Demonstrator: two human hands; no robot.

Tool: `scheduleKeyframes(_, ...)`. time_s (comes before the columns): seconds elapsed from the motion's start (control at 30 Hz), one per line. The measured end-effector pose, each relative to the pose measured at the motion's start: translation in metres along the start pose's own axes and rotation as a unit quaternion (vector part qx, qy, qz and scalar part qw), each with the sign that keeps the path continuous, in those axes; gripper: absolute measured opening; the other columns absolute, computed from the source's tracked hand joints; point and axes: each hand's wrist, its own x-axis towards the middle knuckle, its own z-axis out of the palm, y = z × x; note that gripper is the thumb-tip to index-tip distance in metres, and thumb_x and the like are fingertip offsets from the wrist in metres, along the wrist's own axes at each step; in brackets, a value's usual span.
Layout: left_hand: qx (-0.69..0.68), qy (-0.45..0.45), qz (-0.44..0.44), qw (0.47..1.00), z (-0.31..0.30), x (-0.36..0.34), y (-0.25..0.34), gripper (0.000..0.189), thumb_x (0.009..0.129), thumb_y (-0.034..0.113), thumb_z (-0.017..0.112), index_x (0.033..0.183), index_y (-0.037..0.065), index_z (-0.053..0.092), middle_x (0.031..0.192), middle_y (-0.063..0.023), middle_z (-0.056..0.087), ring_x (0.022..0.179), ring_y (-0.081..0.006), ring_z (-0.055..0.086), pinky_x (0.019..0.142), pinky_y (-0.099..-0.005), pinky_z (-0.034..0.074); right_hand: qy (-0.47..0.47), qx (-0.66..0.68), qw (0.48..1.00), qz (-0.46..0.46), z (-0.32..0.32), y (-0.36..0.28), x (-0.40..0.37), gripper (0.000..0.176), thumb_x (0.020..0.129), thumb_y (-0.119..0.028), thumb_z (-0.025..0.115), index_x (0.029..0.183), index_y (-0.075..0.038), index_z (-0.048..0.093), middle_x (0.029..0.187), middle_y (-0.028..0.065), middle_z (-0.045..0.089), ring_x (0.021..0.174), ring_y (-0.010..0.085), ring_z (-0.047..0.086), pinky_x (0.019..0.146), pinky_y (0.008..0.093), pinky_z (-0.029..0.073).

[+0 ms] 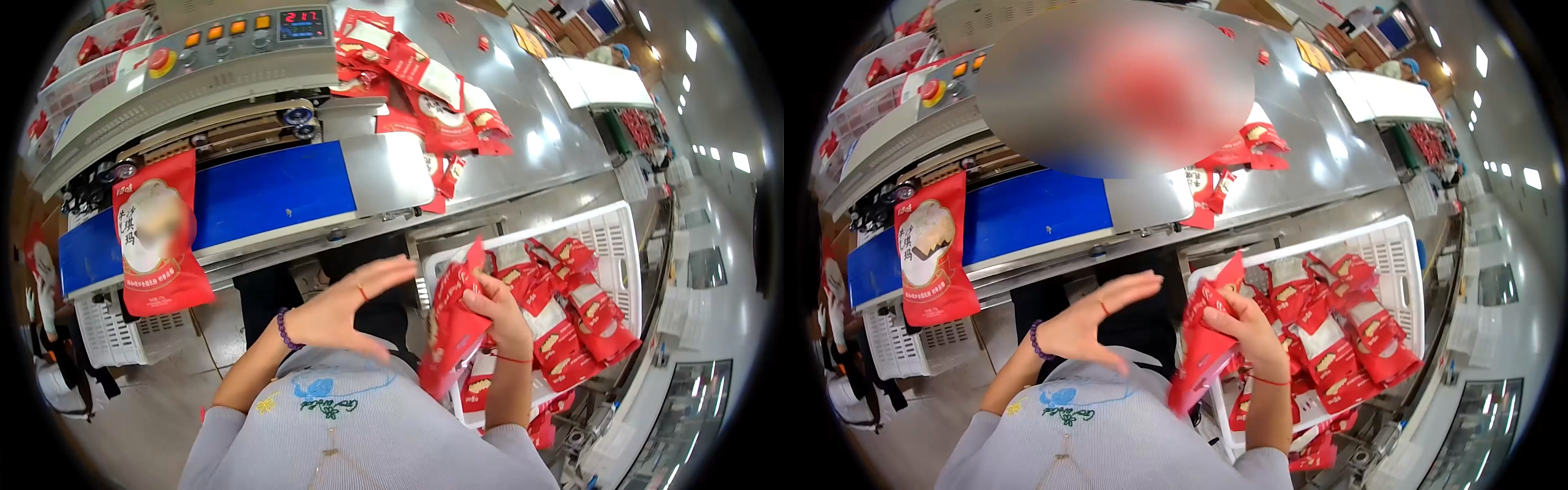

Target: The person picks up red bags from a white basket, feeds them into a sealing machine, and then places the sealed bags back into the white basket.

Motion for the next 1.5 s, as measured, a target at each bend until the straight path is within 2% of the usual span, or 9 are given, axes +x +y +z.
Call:
scheduleKeyframes(0.1,-0.094,0.043,0.024,0.994,0.015,-0.006,0.012,0.109,0.058,0.047,0.087,0.146,0.009,0.034,0.153,-0.0173,0.022,0.141,-0.0323,0.023,0.115,-0.0437,0.021,-0.001,0.157,0.977,-0.145,0.044,-0.02,0.016,0.034,0.095,-0.019,0.053,0.124,-0.001,0.054,0.111,0.0067,0.064,0.103,0.0156,0.061,0.089,0.0289,0.05)
scheduleKeyframes(0.27,0.091,0.407,0.084,0.905,0.005,-0.002,0.024,0.035,0.074,0.003,0.075,0.108,0.006,0.068,0.115,-0.0123,0.064,0.105,-0.0248,0.063,0.09,-0.0333,0.05,-0.178,0.443,0.873,-0.096,0.068,-0.02,0.049,0.04,0.101,-0.037,0.043,0.122,-0.006,0.056,0.113,0.0077,0.064,0.103,0.0207,0.062,0.085,0.0365,0.051)
scheduleKeyframes(0.47,-0.252,0.482,-0.074,0.836,0.006,-0.011,0.014,0.02,0.088,0.011,0.068,0.105,0.0,0.067,0.09,-0.0034,0.068,0.073,-0.0046,0.06,0.061,-0.0201,0.05,0.062,-0.054,0.889,-0.45,0.06,-0.02,0.077,0.052,0.094,-0.032,0.055,0.133,-0.003,0.036,0.128,0.0102,0.049,0.115,0.0194,0.051,0.101,0.0348,0.04)
scheduleKeyframes(0.57,-0.236,0.431,-0.108,0.864,0.006,-0.008,0.009,0.023,0.089,0.013,0.068,0.107,-0.001,0.066,0.087,-0.0016,0.068,0.071,-0.0035,0.06,0.059,-0.0188,0.05,0.045,-0.015,0.955,-0.292,0.04,0.003,0.085,0.053,0.078,0.005,0.07,0.127,0.002,0.049,0.117,0.0071,0.06,0.106,0.015,0.057,0.092,0.0297,0.045)
scheduleKeyframes(0.87,-0.172,0.385,-0.167,0.891,-0.041,0.009,0.004,0.022,0.091,0.015,0.065,0.094,-0.007,0.068,0.088,0.0037,0.066,0.076,-0.0002,0.05,0.065,-0.0206,0.046,0.103,0.166,0.945,-0.263,0.015,-0.002,0.12,0.009,0.087,-0.003,0.065,0.094,0.001,0.067,0.087,0.0034,0.067,0.081,0.0121,0.062,0.073,0.0258,0.048)
scheduleKeyframes(0.97,0.162,0.431,-0.122,0.879,-0.059,0.026,-0.047,0.023,0.087,0.02,0.069,0.091,-0.003,0.069,0.072,-0.0006,0.064,0.065,-0.0028,0.05,0.059,-0.0223,0.043,0.191,-0.366,0.815,-0.406,-0.008,-0.009,0.152,0.014,0.088,-0.007,0.065,0.077,0.001,0.066,0.059,0.0003,0.051,0.058,0.0059,0.044,0.051,0.0297,0.034)
scheduleKeyframes(1.17,-0.006,0.469,-0.202,0.86,-0.072,0.066,-0.079,0.031,0.09,0.028,0.065,0.092,-0.002,0.07,0.076,0.0007,0.068,0.067,-0.0036,0.055,0.062,-0.0221,0.045,0.204,-0.171,0.915,-0.304,-0.023,-0.025,0.205,0.015,0.092,-0.011,0.063,0.102,-0.003,0.055,0.062,-0.0085,0.041,0.055,0.0003,0.035,0.049,0.0185,0.029)
scheduleKeyframes(1.37,-0.095,0.562,-0.203,0.796,-0.071,0.075,-0.12,0.032,0.082,0.032,0.066,0.085,0.0,0.072,0.076,-0.0153,0.069,0.07,-0.0227,0.066,0.067,-0.0327,0.049,0.139,-0.093,0.915,-0.366,-0.016,-0.037,0.219,0.032,0.088,-0.004,0.067,0.08,-0.011,0.037,0.067,-0.0068,0.031,0.059,0.0029,0.029,0.053,0.0181,0.027)
scheduleKeyframes(1.5,-0.021,0.572,-0.285,0.769,-0.091,0.059,-0.108,0.029,0.082,0.026,0.069,0.084,-0.003,0.071,0.077,-0.0094,0.07,0.072,-0.0124,0.064,0.067,-0.0265,0.048,0.133,-0.128,0.924,-0.334,0.01,-0.041,0.232,0.036,0.088,-0.004,0.066,0.074,-0.013,0.035,0.069,-0.0071,0.029,0.063,0.004,0.026,0.056,0.0204,0.026)
